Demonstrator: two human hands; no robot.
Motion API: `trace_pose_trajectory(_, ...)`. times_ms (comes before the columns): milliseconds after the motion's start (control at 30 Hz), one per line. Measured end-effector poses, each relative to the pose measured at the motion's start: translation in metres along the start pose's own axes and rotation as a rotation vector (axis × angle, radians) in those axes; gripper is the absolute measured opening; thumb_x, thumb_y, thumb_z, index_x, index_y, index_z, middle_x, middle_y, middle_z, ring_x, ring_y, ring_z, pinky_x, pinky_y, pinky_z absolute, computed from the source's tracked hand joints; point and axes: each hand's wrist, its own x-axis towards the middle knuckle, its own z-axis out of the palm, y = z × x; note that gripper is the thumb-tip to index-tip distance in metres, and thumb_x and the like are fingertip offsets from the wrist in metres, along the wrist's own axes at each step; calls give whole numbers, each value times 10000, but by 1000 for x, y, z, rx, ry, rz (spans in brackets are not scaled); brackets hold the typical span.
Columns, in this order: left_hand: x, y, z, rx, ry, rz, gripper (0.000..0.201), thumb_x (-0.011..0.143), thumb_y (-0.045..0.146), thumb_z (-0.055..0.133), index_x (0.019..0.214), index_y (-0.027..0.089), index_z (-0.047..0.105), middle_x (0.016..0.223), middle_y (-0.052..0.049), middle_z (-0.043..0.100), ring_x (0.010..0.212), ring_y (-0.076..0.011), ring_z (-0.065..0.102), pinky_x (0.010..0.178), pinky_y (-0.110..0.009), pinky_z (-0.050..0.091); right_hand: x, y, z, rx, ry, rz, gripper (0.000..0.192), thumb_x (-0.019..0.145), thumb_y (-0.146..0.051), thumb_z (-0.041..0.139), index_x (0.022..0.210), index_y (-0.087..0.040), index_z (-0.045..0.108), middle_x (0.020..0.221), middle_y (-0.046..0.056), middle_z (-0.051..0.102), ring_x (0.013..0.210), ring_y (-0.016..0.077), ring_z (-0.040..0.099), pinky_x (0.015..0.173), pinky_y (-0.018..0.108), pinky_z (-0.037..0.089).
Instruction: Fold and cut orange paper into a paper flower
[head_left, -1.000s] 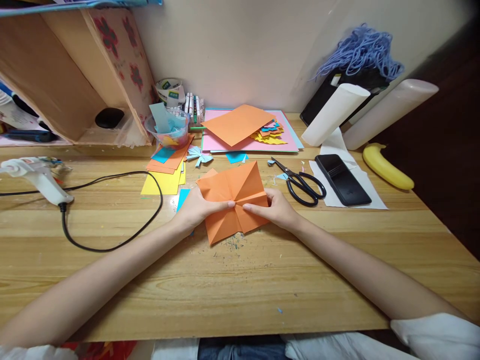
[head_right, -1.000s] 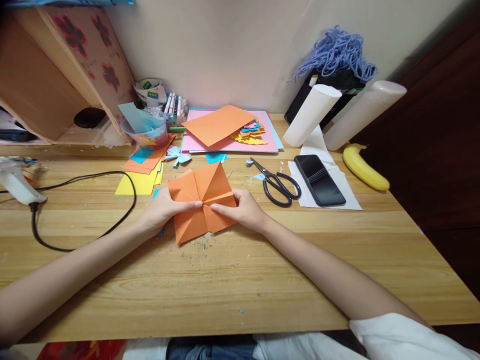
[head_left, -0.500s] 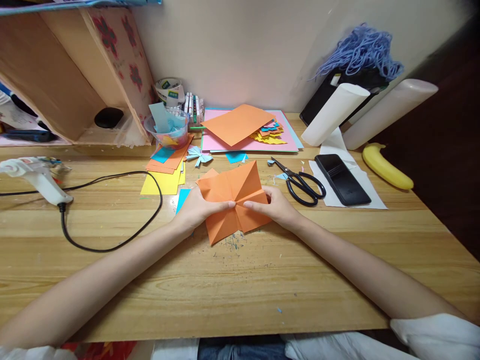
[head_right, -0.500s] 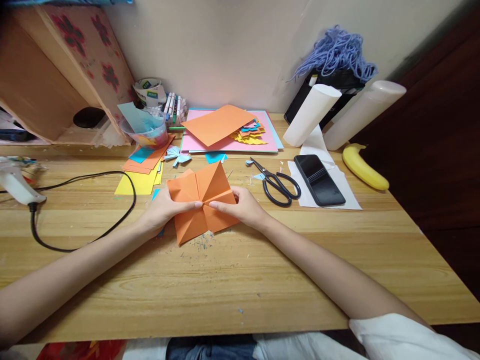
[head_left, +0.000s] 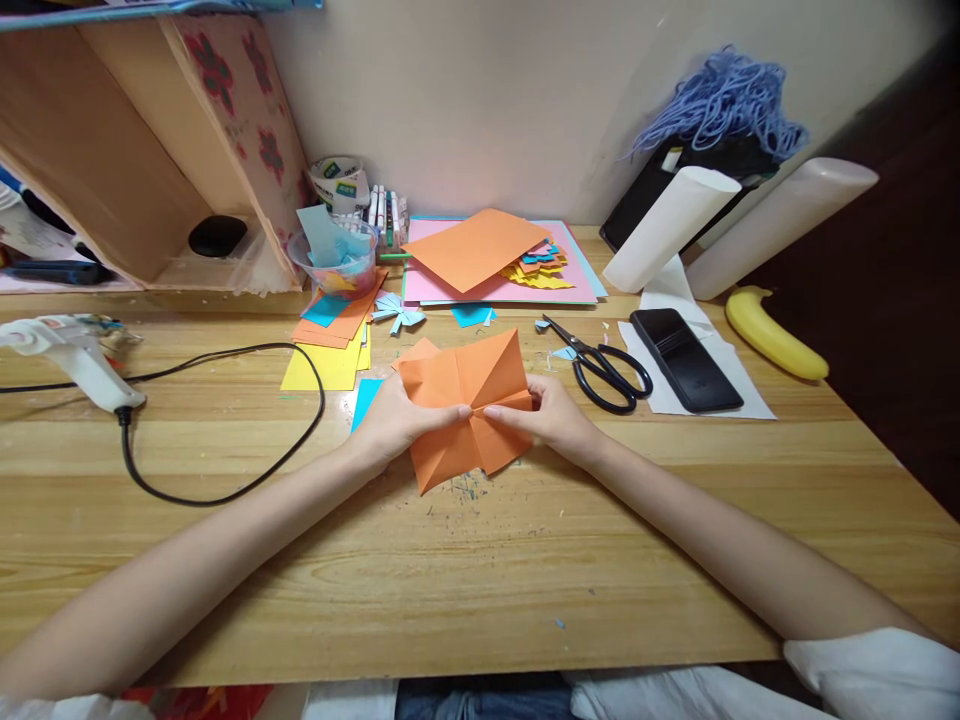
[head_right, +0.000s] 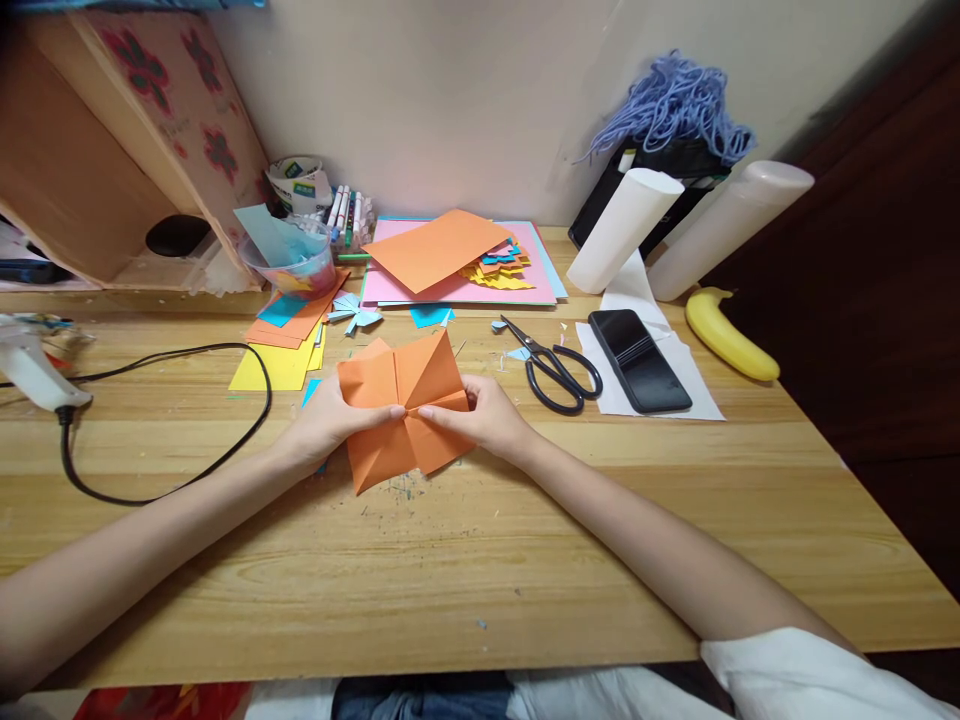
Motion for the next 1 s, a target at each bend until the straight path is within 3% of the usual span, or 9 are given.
trace_pose_trajectory(133,1,-8,2,-116,31,96,503,617,325,741,1056,174,546,1130,-95,625,1028,-248,590,820,-334,502,0,4,3,-40,69,-97,343,664,-386,714,916,-161,656,948,79,709,849,236,673,721,365,555)
trace_pose_trajectory(300,8,-22,4,-337,112,209,524,695,377,683,1122,167,464,1206,-120,561,1123,-205,534,952,-336,419,-9,0,-8,-443,622,-508,191,748,-371,638,851,-213,667,874,68,710,826,253,654,756,415,526)
trace_pose_trajectory(367,5,-23,5,-339,161,200,415,810,473,521,1075,155,496,1200,-127,553,1117,-204,533,964,-348,402,-15,-5,-16,-702,695,-674,142,796,-340,579,856,-252,673,935,62,706,923,262,630,816,422,497)
trace_pose_trajectory(400,1,-23,6,-311,124,207,409,840,503,449,1025,147,527,1160,-125,575,1087,-214,547,942,-352,413,-17,-8,-18,-815,688,-737,159,824,-314,536,893,-268,673,999,52,696,960,256,618,846,421,478)
trace_pose_trajectory(467,-11,-20,8,-248,-126,211,519,867,566,312,967,136,585,1103,-128,611,1051,-247,560,875,-360,443,-21,-11,-17,-1025,666,-855,216,856,-235,477,952,-289,663,1064,30,681,961,230,613,860,398,461)
trace_pose_trajectory(567,-30,-15,14,-173,-441,255,533,816,598,407,1008,148,618,1100,-114,626,1048,-265,554,906,-361,421,-22,-12,-6,-1274,559,-999,270,860,-139,453,1011,-261,641,1080,40,678,916,199,617,796,341,472)
trace_pose_trajectory(633,-36,-15,19,-198,-416,224,434,771,492,572,1067,174,599,1080,-89,641,1016,-248,573,894,-349,432,-21,-11,2,-1387,465,-1035,245,859,-147,471,1031,-218,630,1110,66,663,936,207,605,776,334,478)
trace_pose_trajectory(733,-31,-18,22,-264,-219,110,314,791,400,576,983,155,618,968,-88,672,924,-223,609,876,-359,446,-18,-8,3,-1462,283,-1015,249,866,-145,456,1045,-202,620,1180,86,620,968,210,592,762,334,486)
trace_pose_trajectory(1000,-17,-17,18,-234,1,83,324,679,407,691,826,138,586,825,-60,653,880,-224,617,775,-325,496,-20,-8,1,-1204,-37,-753,496,783,-145,529,1271,-205,463,1305,120,486,1165,241,476,944,408,429)
